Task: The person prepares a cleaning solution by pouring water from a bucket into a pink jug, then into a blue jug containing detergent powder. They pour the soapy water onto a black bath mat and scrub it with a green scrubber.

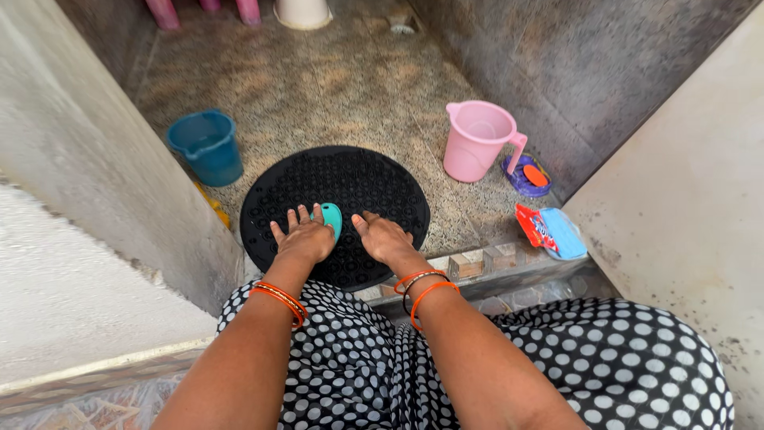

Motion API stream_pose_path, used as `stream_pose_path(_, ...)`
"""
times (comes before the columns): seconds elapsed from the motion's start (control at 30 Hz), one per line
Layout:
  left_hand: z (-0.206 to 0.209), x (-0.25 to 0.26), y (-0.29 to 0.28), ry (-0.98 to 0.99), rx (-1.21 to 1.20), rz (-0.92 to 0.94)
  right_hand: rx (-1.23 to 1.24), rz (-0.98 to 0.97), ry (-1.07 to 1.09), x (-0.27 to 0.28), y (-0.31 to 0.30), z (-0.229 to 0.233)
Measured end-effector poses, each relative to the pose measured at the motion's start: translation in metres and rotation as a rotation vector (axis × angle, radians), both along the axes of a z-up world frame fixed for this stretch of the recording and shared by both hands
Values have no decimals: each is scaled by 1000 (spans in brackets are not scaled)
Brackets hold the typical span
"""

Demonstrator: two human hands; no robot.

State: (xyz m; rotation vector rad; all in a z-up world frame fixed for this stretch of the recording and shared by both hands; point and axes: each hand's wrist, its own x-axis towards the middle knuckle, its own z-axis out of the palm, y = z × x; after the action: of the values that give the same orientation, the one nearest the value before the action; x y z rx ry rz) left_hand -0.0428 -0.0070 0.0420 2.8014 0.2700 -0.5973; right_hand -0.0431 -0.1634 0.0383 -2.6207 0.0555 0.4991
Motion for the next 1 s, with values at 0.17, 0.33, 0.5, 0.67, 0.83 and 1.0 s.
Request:
stream_pose_path(0.17, -19, 7, -1, 36, -16, 11, -38, -22, 20, 11, 2, -19)
stream_pose_path(0.33, -36, 15, -2, 38, -13, 5, -69, -60, 52, 23, -1, -31)
stream_pose_path(0.5, -46, 23, 0, 33, -15, 7, -85, -74, 28, 28, -3, -38)
stream_pose_path(0.67, -56, 31, 2, 26, -8, -5, -82, -69, 57, 30, 1, -41)
stream_pose_path(0.83, -69, 35, 4, 36, 0, -10, -97, -43, 97, 28, 4, -49)
stream_pose_path(1.0, -83, 39, 5, 52, 14, -27, -105, -27, 194, 23, 3, -59)
